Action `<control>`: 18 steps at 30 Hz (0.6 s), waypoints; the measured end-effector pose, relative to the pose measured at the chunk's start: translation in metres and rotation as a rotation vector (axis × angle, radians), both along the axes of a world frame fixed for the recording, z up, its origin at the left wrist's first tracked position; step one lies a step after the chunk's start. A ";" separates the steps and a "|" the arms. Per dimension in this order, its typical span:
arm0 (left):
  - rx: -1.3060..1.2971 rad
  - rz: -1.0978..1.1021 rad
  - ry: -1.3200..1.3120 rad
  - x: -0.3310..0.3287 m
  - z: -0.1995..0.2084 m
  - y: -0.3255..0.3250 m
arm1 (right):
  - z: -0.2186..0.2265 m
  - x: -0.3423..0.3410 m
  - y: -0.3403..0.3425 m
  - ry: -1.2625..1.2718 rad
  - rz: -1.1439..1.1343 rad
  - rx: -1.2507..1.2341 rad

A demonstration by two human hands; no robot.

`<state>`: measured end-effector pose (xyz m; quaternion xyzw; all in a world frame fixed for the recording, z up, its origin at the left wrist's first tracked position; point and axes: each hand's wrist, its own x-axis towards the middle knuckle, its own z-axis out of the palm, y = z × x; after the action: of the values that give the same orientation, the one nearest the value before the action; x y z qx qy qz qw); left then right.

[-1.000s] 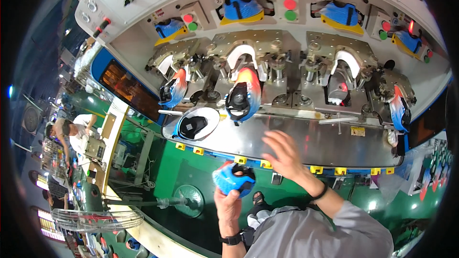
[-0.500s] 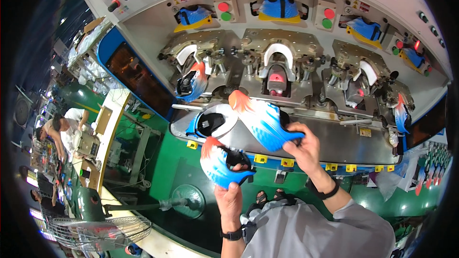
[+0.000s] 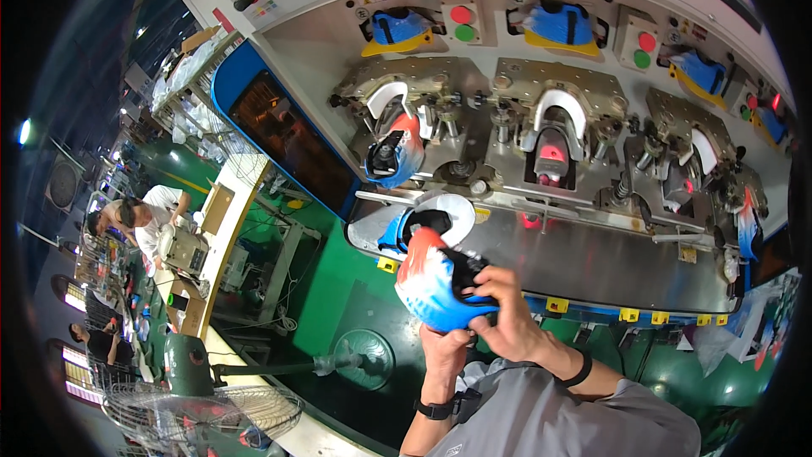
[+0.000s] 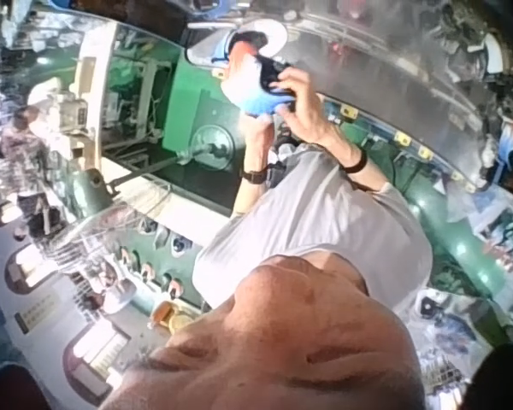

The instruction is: Operating a lasting machine to form and set shoes in a factory setting.

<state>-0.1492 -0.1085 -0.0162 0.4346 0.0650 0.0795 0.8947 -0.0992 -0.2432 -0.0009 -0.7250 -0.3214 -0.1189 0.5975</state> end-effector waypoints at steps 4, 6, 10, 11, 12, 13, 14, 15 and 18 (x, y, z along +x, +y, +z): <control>-0.024 0.284 0.106 0.011 -0.029 0.075 | 0.015 0.027 0.071 0.068 0.290 -0.550; 0.026 0.349 0.107 0.014 -0.016 0.101 | -0.005 0.081 0.095 0.045 0.601 -0.404; 0.094 0.508 0.094 0.011 -0.022 0.152 | 0.000 0.167 0.176 -0.309 -0.278 -0.378; 0.094 0.536 0.089 0.013 -0.025 0.159 | -0.001 0.187 0.189 -0.374 -0.283 -0.483; 0.095 0.526 0.087 0.018 -0.024 0.166 | -0.011 0.208 0.201 -0.376 -0.330 -0.525; 0.112 0.490 0.082 0.019 -0.022 0.172 | -0.024 0.225 0.207 -0.342 -0.331 -0.596; 0.126 0.451 0.074 0.022 -0.021 0.175 | -0.034 0.239 0.207 -0.310 -0.335 -0.670; 0.138 0.430 0.049 0.027 -0.017 0.176 | -0.044 0.249 0.204 -0.382 -0.392 -0.641; 0.129 0.420 0.014 0.033 -0.025 0.181 | -0.034 0.240 0.181 -0.293 -0.374 -0.324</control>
<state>-0.1167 0.0724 -0.0410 0.4685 0.1549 0.2653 0.8284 0.1409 -0.0623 -0.0353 -0.8329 -0.2799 -0.2774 0.3886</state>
